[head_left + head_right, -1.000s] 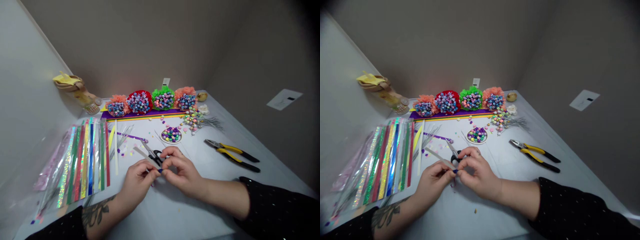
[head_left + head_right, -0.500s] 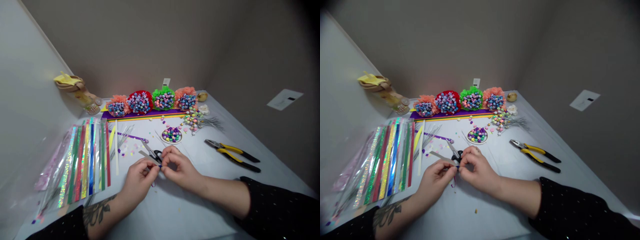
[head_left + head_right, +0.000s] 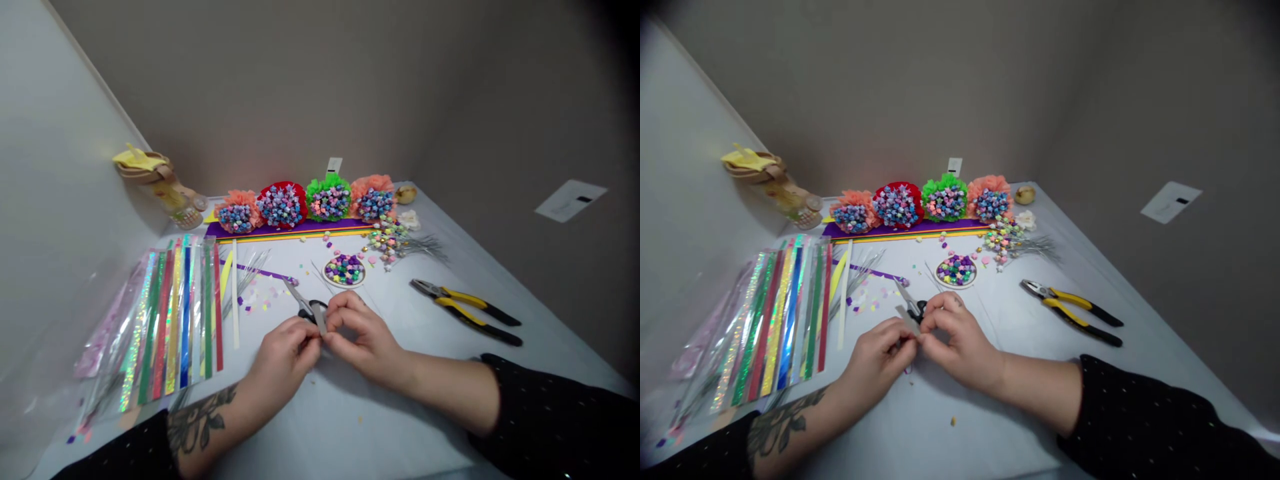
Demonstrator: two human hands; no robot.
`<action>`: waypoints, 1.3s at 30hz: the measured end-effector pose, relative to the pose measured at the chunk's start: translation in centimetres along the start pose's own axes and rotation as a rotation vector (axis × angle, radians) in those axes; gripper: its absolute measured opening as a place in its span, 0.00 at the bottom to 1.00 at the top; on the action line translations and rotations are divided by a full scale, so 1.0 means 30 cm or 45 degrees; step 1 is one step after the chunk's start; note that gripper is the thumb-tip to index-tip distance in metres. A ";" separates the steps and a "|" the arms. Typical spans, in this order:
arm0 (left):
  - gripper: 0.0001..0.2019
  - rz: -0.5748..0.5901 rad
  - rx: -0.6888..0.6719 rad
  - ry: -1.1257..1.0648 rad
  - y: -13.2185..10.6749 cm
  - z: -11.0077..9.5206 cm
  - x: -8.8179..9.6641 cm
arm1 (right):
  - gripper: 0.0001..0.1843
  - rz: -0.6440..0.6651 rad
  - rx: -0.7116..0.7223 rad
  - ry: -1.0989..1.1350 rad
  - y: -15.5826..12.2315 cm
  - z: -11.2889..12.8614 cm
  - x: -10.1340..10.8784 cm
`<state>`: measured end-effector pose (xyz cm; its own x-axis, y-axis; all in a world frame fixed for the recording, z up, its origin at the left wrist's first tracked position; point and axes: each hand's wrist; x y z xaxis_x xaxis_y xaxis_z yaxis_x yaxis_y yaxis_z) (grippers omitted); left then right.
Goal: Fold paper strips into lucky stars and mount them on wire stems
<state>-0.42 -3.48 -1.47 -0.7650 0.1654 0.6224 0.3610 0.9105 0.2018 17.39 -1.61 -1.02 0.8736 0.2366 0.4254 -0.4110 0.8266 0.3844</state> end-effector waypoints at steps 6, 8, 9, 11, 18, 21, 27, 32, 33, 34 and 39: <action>0.05 -0.035 0.215 -0.140 0.009 -0.011 0.004 | 0.07 -0.033 -0.071 0.081 0.012 -0.006 0.007; 0.06 -0.093 0.289 -0.224 0.010 -0.017 0.006 | 0.06 -0.047 -0.113 0.063 0.014 -0.007 0.006; 0.07 -0.109 0.310 -0.258 0.010 -0.019 0.007 | 0.05 -0.040 -0.123 0.052 0.014 -0.006 0.005; 0.08 -0.119 0.324 -0.296 0.008 -0.021 0.008 | 0.04 -0.020 -0.121 0.022 0.013 -0.003 0.002; 0.07 -0.104 0.293 -0.227 0.001 -0.023 0.012 | 0.05 -0.032 0.015 -0.093 0.008 0.005 0.003; 0.06 -0.082 0.200 -0.248 0.003 -0.031 0.022 | 0.06 -0.038 0.042 -0.112 0.006 0.004 0.006; 0.04 -0.056 0.175 -0.250 0.006 -0.034 0.027 | 0.06 0.005 0.083 -0.092 0.006 0.002 0.008; 0.07 -0.113 0.173 -0.259 0.000 -0.025 0.019 | 0.05 0.037 -0.057 0.069 0.009 0.000 0.001; 0.07 -0.127 0.155 -0.264 -0.001 -0.023 0.019 | 0.04 0.030 -0.075 0.099 0.010 -0.001 -0.001; 0.06 -0.143 0.133 -0.268 -0.002 -0.021 0.019 | 0.04 0.023 -0.085 0.124 0.011 0.000 -0.002; 0.06 -0.082 0.097 -0.303 0.004 -0.023 0.019 | 0.05 0.044 -0.179 0.239 0.018 -0.001 0.001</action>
Point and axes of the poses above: each hand's wrist, its own y-axis towards the middle knuckle, its own x-axis out of the back of the hand, z = x × y, and after that the axes turned 1 degree about z, right-handed
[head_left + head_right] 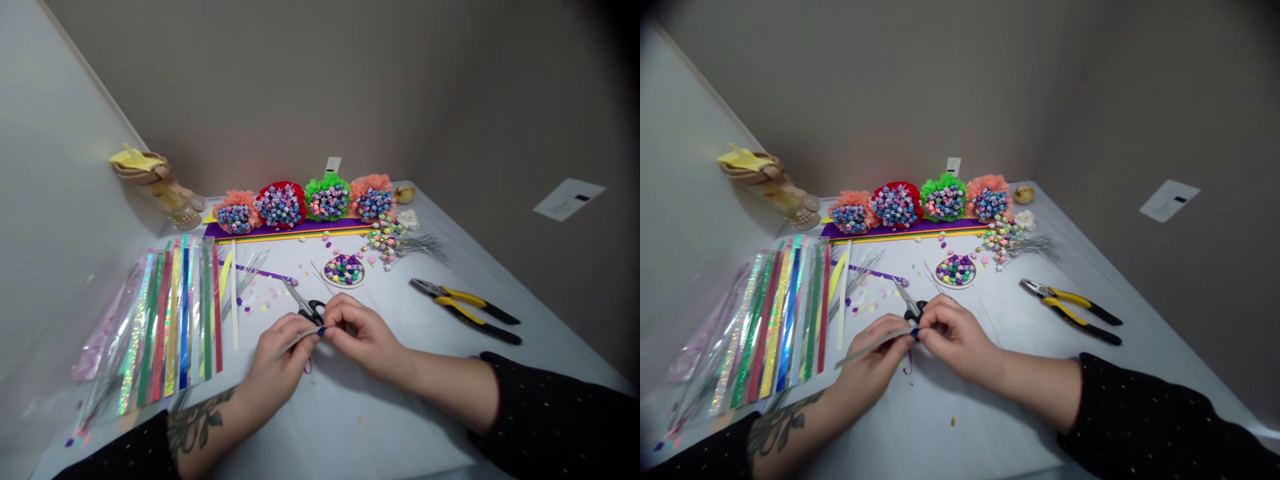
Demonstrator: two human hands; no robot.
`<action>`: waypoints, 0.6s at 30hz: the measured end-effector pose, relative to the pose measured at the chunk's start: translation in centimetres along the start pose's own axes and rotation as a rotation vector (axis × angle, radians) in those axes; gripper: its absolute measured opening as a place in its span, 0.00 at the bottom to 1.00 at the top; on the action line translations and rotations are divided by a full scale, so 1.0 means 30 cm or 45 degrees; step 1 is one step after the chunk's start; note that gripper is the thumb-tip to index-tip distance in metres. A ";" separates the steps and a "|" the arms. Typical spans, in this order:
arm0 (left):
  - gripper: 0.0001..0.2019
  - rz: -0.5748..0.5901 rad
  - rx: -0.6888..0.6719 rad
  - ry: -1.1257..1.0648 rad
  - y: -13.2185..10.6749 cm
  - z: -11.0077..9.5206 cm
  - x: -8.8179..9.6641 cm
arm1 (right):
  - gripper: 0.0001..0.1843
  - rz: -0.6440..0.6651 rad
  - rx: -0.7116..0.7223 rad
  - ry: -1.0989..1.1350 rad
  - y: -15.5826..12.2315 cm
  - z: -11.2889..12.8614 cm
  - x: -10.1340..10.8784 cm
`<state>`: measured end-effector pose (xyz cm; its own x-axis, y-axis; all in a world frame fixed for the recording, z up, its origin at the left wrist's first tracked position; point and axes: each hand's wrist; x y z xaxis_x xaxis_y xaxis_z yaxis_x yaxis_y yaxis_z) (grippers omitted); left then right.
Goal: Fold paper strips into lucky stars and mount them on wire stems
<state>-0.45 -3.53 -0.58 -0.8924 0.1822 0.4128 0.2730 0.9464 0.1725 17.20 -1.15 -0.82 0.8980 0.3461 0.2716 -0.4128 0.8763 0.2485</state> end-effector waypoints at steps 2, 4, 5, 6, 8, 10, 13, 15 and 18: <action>0.07 0.024 0.098 -0.089 0.004 -0.002 -0.003 | 0.05 0.031 -0.049 0.078 0.003 -0.004 0.002; 0.07 0.036 0.226 -0.206 0.006 -0.002 -0.006 | 0.05 0.052 -0.083 0.132 0.006 -0.011 0.002; 0.07 0.054 0.277 -0.252 0.007 -0.002 -0.007 | 0.05 0.056 -0.098 0.138 0.007 -0.013 0.001; 0.07 0.075 0.311 -0.282 0.006 -0.001 -0.007 | 0.05 0.058 -0.108 0.130 0.007 -0.015 0.000; 0.07 0.104 0.337 -0.302 0.004 -0.001 -0.006 | 0.05 0.060 -0.102 0.088 0.007 -0.015 -0.002; 0.07 0.115 0.337 -0.282 0.003 -0.002 -0.004 | 0.05 0.053 -0.064 0.036 0.007 -0.010 -0.003; 0.07 0.125 0.307 -0.225 0.007 -0.007 -0.002 | 0.05 0.033 0.004 -0.029 0.004 -0.002 -0.003; 0.06 0.122 0.295 -0.186 0.011 -0.010 0.000 | 0.05 0.035 0.046 -0.060 0.002 0.000 -0.002; 0.06 0.115 0.300 -0.153 0.018 -0.014 0.006 | 0.05 0.042 0.125 -0.112 0.000 -0.005 -0.001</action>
Point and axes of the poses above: each hand's wrist, its own y-axis towards the middle knuckle, its own x-axis out of the back of the hand, z = x × y, and after that the axes turned 1 degree about z, right-handed
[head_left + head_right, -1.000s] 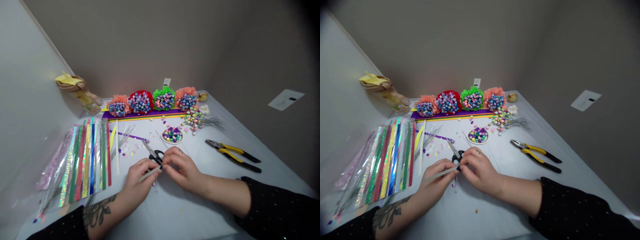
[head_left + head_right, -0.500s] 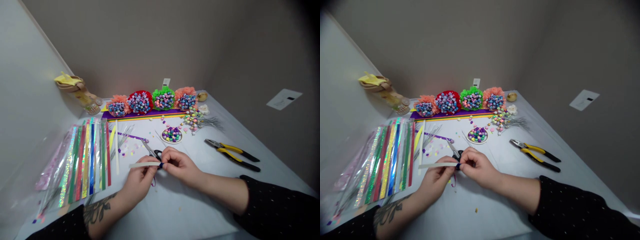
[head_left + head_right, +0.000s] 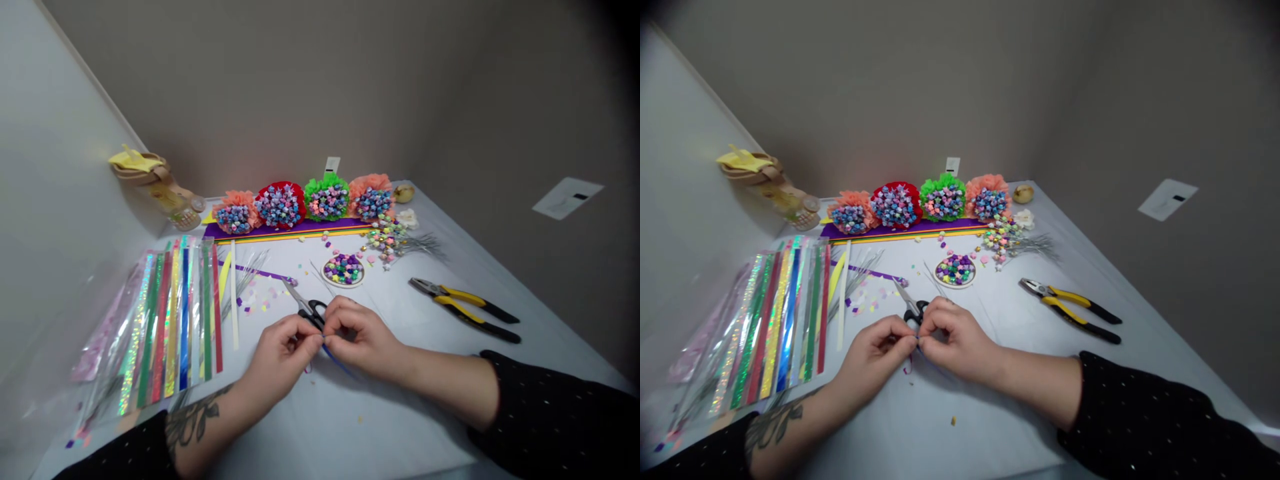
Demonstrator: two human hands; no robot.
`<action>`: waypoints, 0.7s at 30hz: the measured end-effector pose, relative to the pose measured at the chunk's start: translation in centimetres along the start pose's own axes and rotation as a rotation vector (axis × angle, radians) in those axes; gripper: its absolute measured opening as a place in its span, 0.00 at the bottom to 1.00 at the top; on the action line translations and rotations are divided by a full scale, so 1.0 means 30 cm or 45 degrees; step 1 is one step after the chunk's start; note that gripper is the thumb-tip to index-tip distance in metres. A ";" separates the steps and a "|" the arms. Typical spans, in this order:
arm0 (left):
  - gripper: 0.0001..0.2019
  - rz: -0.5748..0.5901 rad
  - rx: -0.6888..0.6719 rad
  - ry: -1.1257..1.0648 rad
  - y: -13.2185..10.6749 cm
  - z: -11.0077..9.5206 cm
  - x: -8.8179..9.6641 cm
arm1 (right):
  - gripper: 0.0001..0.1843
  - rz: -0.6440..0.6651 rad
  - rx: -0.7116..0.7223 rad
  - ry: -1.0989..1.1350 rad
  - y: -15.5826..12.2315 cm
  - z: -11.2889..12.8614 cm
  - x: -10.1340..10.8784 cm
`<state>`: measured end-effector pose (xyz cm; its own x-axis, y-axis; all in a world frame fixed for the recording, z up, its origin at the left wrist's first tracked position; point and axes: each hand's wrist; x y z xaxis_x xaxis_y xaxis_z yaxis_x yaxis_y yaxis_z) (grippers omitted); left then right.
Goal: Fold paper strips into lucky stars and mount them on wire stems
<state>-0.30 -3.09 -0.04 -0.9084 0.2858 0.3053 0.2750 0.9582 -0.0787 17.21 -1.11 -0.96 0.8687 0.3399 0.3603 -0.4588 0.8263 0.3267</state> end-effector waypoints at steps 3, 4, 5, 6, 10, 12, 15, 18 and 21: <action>0.06 -0.021 0.000 0.030 0.004 -0.004 0.003 | 0.05 -0.019 0.020 -0.054 0.001 -0.007 0.000; 0.06 -0.039 0.002 0.039 0.004 -0.004 0.003 | 0.04 -0.021 0.001 -0.060 0.002 -0.009 -0.001; 0.06 -0.061 0.007 0.044 0.004 -0.004 0.002 | 0.04 -0.019 -0.022 -0.058 0.004 -0.010 -0.001; 0.07 -0.084 0.014 0.045 0.004 -0.004 0.000 | 0.05 -0.011 -0.045 -0.053 0.005 -0.010 -0.002; 0.07 -0.103 0.023 0.021 0.000 0.003 -0.006 | 0.05 -0.018 -0.048 -0.063 0.005 -0.006 -0.004; 0.06 -0.077 0.018 -0.005 -0.002 0.008 -0.004 | 0.05 -0.039 -0.026 -0.081 0.004 -0.004 -0.003; 0.08 -0.052 0.007 -0.046 -0.003 0.011 0.001 | 0.05 -0.035 -0.024 -0.066 0.003 -0.002 0.001; 0.10 -0.009 0.025 -0.097 0.002 0.002 0.004 | 0.05 -0.006 -0.016 -0.031 0.005 0.000 0.008; 0.11 0.059 0.044 -0.143 0.008 -0.014 0.005 | 0.06 0.021 0.017 -0.004 0.007 0.005 0.013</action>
Point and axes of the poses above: each hand's wrist, its own y-axis towards the middle knuckle, its own x-axis out of the back of the hand, z = x × y, and after that the axes turned 1 degree about z, right-handed
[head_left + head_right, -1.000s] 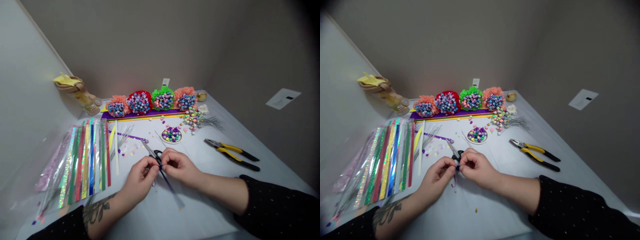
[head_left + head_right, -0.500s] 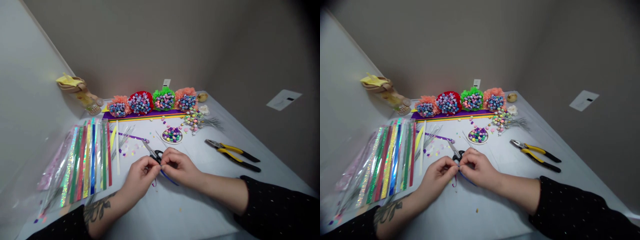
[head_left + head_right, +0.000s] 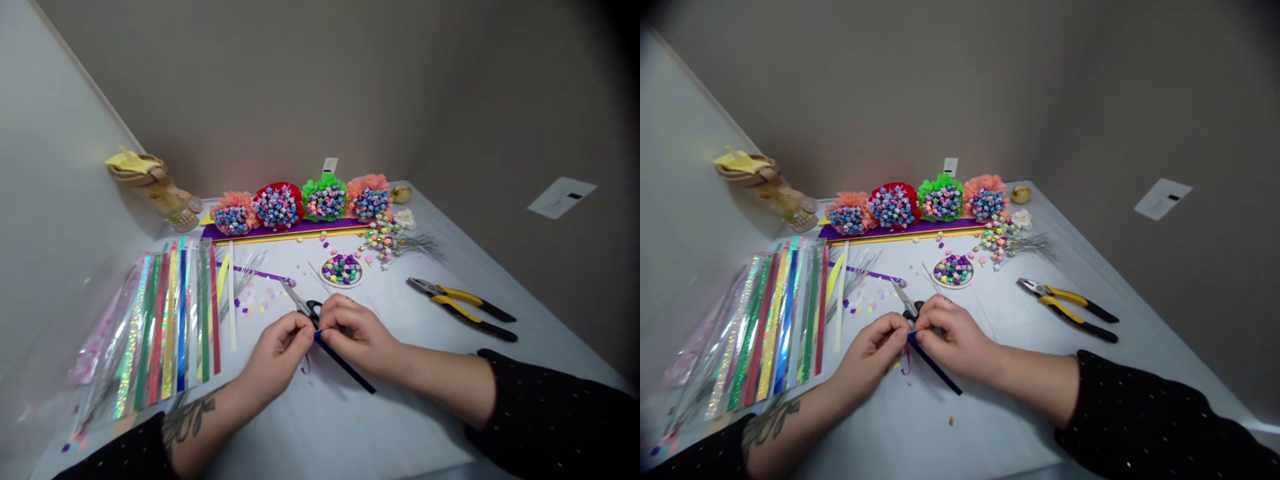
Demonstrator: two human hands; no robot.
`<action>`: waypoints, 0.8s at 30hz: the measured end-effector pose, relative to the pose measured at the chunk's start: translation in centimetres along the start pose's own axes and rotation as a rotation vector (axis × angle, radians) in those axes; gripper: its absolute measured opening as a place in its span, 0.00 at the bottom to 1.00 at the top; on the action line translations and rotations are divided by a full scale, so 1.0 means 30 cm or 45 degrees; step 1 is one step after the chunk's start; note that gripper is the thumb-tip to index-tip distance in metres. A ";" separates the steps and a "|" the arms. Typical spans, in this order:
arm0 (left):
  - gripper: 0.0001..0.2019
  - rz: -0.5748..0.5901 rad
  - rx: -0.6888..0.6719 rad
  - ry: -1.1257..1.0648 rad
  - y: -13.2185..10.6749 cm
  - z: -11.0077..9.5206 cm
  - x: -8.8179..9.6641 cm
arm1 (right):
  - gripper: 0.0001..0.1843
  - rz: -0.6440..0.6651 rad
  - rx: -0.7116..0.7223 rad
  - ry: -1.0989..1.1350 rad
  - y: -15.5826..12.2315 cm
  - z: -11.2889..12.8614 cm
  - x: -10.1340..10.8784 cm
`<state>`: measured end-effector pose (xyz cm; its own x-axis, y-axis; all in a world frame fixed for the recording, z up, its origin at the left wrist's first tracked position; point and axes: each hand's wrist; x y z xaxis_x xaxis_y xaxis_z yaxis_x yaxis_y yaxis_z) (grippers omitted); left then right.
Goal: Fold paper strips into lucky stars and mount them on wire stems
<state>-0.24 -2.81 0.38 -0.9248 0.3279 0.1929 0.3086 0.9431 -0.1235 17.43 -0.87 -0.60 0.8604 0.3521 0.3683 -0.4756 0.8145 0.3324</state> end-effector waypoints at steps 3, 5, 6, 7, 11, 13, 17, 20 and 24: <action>0.11 0.022 -0.059 0.082 0.002 -0.008 0.003 | 0.06 0.011 0.014 -0.001 0.001 0.003 0.002; 0.10 0.008 -0.137 0.212 -0.002 -0.004 0.005 | 0.06 0.017 0.007 -0.013 0.001 0.003 0.002; 0.10 0.000 -0.182 0.284 -0.005 0.000 0.006 | 0.06 0.019 0.004 -0.019 0.001 0.002 0.001; 0.10 -0.007 -0.228 0.355 -0.008 0.006 0.007 | 0.06 0.018 0.000 -0.025 0.001 0.001 0.000; 0.09 -0.056 -0.351 0.567 -0.018 0.029 0.002 | 0.07 0.013 -0.015 -0.040 -0.002 -0.006 -0.007; 0.09 -0.067 -0.361 0.616 -0.017 0.036 -0.001 | 0.07 0.020 -0.023 -0.033 -0.003 -0.009 -0.011; 0.08 -0.081 -0.291 0.627 -0.010 0.041 -0.002 | 0.07 0.047 -0.098 -0.003 0.002 -0.011 -0.017; 0.09 -0.146 -0.218 0.596 -0.006 0.039 0.000 | 0.09 0.081 -0.176 0.070 0.009 -0.009 -0.018; 0.08 -0.185 -0.209 0.574 -0.005 0.038 0.000 | 0.07 0.095 -0.235 0.126 0.008 -0.012 -0.021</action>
<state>-0.55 -3.02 -0.72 -0.7841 0.1495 0.6024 0.2484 0.9650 0.0838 16.84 -0.72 -1.07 0.8422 0.4505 0.2962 -0.5047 0.8520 0.1393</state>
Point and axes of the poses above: each hand's wrist, its own y-axis towards the middle knuckle, its own x-axis out of the back of the hand, z = x × y, and after that the axes turned 1 degree about z, right-handed
